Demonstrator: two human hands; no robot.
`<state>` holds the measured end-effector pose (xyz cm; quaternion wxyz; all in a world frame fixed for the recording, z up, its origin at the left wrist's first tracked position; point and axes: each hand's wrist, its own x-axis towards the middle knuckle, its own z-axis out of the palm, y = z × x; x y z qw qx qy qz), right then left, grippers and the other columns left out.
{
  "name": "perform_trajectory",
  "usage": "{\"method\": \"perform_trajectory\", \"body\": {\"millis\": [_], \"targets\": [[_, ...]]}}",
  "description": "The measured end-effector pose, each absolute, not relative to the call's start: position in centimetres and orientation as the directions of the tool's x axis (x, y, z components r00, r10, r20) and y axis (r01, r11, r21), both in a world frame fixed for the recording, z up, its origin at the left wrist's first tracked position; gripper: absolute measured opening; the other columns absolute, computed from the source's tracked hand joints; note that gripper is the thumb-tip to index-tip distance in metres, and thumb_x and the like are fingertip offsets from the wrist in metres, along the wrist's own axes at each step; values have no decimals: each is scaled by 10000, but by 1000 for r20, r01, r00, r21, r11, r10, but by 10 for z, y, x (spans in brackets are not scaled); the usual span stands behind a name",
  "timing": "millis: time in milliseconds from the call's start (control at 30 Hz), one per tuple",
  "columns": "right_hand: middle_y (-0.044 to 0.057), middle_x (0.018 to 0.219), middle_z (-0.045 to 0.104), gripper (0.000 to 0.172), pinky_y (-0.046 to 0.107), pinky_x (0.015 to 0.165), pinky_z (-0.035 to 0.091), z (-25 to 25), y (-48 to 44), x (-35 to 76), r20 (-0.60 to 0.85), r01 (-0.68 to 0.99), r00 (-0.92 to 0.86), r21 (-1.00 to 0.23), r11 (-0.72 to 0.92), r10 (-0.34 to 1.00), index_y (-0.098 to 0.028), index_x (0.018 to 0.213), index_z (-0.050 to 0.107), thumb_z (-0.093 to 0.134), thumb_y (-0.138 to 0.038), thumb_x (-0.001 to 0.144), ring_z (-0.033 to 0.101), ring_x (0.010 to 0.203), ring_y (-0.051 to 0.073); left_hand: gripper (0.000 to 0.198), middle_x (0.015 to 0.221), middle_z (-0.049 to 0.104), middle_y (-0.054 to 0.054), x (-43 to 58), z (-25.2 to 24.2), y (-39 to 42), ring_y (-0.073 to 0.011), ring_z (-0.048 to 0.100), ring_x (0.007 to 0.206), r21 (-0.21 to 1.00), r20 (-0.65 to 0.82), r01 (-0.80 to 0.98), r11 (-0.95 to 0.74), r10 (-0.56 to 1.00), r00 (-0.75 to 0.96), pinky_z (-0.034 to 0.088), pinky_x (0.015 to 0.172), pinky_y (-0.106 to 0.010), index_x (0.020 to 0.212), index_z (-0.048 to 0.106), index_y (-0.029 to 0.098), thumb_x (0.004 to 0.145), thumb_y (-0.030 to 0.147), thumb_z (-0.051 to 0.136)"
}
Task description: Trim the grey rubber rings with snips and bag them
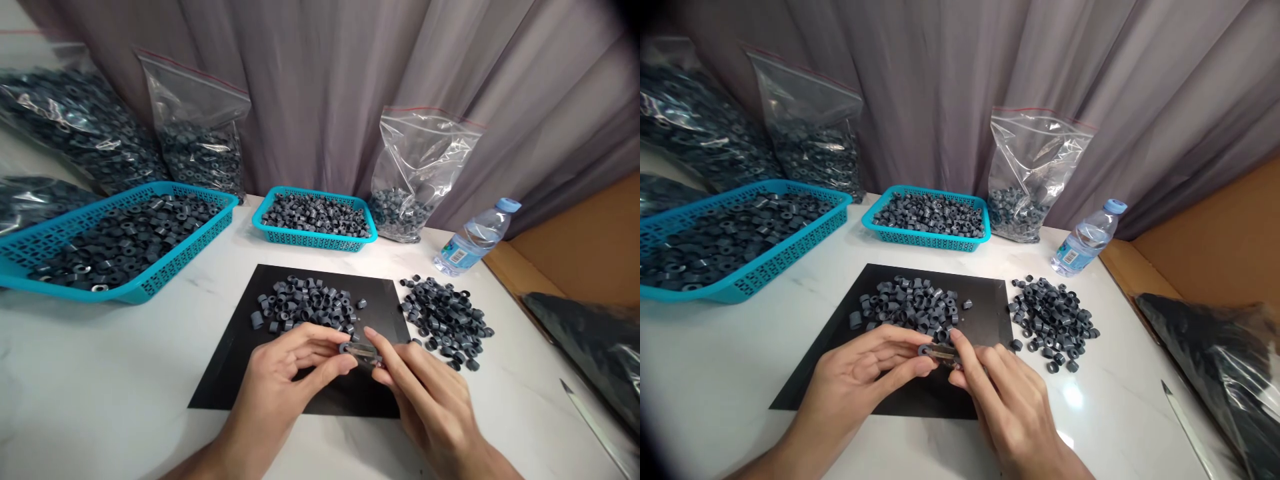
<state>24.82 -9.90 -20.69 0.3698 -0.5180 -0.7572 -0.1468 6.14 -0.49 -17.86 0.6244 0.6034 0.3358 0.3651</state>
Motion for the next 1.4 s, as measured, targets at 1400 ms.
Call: {"method": "perform_trajectory", "body": {"millis": [1400], "targets": [[102,932,677,593,299,640,401,-192,-99,264,705,920,-287,14,392,649,-76,1539,388,588,-81,980,529,723,165,105,761,710,24,62,-168,-3,-111,663,723,995,-39,-57,86,821,569,544,704,-165,896,762,247,844,338,757]]}}
